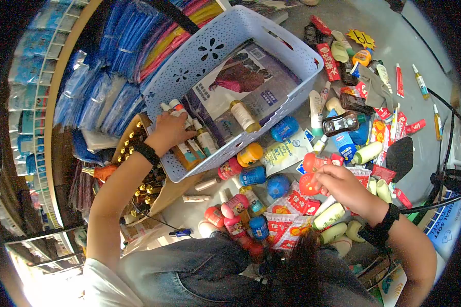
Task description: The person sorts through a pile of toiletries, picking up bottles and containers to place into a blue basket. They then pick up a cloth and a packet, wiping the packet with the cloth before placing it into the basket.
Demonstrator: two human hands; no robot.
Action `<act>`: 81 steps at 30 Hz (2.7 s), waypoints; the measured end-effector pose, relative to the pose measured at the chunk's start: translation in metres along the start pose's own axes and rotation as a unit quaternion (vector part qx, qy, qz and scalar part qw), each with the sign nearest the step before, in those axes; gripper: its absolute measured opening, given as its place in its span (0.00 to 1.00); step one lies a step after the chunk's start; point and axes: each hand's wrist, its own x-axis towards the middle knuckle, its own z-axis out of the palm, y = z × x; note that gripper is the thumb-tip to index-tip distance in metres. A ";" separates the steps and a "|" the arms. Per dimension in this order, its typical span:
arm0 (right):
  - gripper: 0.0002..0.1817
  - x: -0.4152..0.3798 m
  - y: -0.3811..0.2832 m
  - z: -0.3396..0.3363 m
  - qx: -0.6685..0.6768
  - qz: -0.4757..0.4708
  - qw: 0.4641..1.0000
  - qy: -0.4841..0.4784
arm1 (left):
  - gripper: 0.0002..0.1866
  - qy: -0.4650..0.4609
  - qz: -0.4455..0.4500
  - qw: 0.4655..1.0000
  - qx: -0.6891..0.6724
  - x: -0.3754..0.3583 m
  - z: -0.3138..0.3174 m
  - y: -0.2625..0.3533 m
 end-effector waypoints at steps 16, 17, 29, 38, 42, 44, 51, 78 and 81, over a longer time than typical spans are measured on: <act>0.14 0.001 -0.001 0.002 -0.026 -0.010 1.000 -0.011 | 0.17 0.045 -0.009 0.999 0.011 0.007 0.014 0.001; 0.14 0.001 0.001 0.002 -0.029 -0.013 0.999 -0.009 | 0.18 0.057 -0.004 0.998 -0.011 0.002 0.012 0.000; 0.13 0.005 0.004 0.005 -0.056 -0.004 0.998 -0.007 | 0.18 0.203 0.054 0.973 -0.100 -0.004 0.023 0.003; 0.13 0.007 0.007 0.003 -0.055 -0.028 0.998 -0.020 | 0.23 0.075 0.108 0.962 -0.239 0.013 0.010 -0.015; 0.13 0.005 0.002 0.004 -0.057 -0.022 0.998 -0.016 | 0.24 0.112 0.105 0.950 -0.272 0.010 0.006 -0.008; 0.13 0.005 0.002 0.006 -0.059 -0.021 0.998 -0.014 | 0.24 0.144 0.130 0.940 -0.281 0.021 0.017 -0.009; 0.13 0.004 0.003 0.004 -0.060 -0.023 0.998 -0.019 | 0.23 0.146 0.169 0.954 -0.200 0.033 0.021 -0.009; 0.11 0.006 -0.004 -0.015 -0.014 -0.075 0.997 -0.015 | 0.20 0.313 0.410 0.848 -0.120 0.116 -0.110 0.145; 0.10 0.004 -0.003 -0.021 -0.012 -0.051 0.999 -0.001 | 0.13 0.346 0.374 0.858 -0.066 0.132 -0.103 0.169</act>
